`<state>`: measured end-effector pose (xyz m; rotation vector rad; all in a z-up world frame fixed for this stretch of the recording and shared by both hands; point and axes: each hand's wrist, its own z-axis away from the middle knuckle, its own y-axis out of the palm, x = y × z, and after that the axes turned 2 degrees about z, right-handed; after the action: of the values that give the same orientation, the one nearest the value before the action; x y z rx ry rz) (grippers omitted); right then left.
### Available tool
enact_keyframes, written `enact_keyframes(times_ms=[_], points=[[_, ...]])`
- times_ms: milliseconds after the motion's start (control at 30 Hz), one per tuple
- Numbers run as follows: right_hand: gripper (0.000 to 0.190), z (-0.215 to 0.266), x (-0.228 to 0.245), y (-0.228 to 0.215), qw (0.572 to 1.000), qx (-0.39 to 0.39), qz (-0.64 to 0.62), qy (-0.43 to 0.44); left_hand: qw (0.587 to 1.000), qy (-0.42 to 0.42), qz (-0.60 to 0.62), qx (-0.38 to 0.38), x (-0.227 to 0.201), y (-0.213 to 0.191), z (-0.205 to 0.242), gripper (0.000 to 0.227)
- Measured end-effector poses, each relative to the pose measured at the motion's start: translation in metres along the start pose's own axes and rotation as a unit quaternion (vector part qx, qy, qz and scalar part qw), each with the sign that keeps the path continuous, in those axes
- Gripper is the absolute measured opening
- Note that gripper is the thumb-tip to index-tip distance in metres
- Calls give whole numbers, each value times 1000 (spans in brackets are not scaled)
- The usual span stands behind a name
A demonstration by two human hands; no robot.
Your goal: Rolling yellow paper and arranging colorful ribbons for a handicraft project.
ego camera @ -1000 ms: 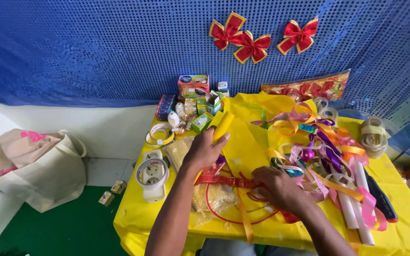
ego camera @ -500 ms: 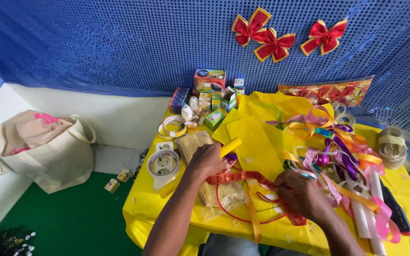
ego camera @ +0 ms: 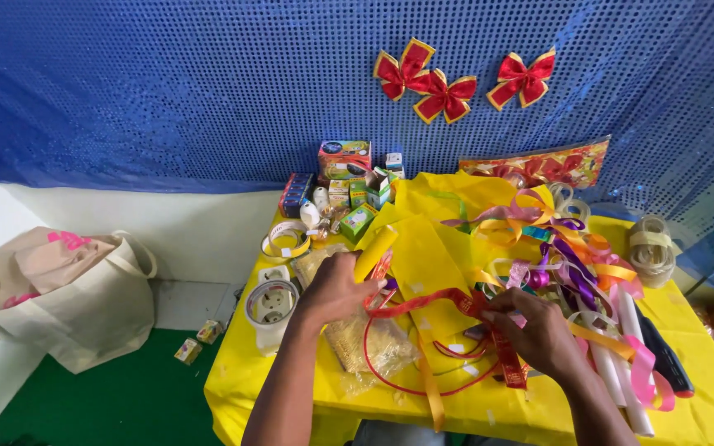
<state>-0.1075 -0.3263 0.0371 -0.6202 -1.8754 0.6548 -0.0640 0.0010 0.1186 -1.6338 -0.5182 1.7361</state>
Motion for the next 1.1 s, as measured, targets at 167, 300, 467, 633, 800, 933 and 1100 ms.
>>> enact_keyframes(times_ms=[167,300,467,633,800,933,1100], points=[[21,-14,-12,3,998,-45,20,43,957,150,246,-12,10,21,-20,21],[23,-30,-20,3,994,-107,10,-18,929,214,301,31,12,41,-41,10],[36,-45,-20,6,980,-180,70,-57,943,224,240,57,-2,55,-52,13],[24,-37,14,4,979,-176,-49,-86,948,227,195,104,2,65,-51,19],[24,-39,26,7,980,-130,-109,-99,949,229,169,133,-39,43,-21,22],[25,-40,30,8,978,-118,-134,-106,950,224,147,161,-56,35,-8,26],[10,-39,18,19,977,-119,-143,-102,945,232,144,181,-50,37,-11,28]])
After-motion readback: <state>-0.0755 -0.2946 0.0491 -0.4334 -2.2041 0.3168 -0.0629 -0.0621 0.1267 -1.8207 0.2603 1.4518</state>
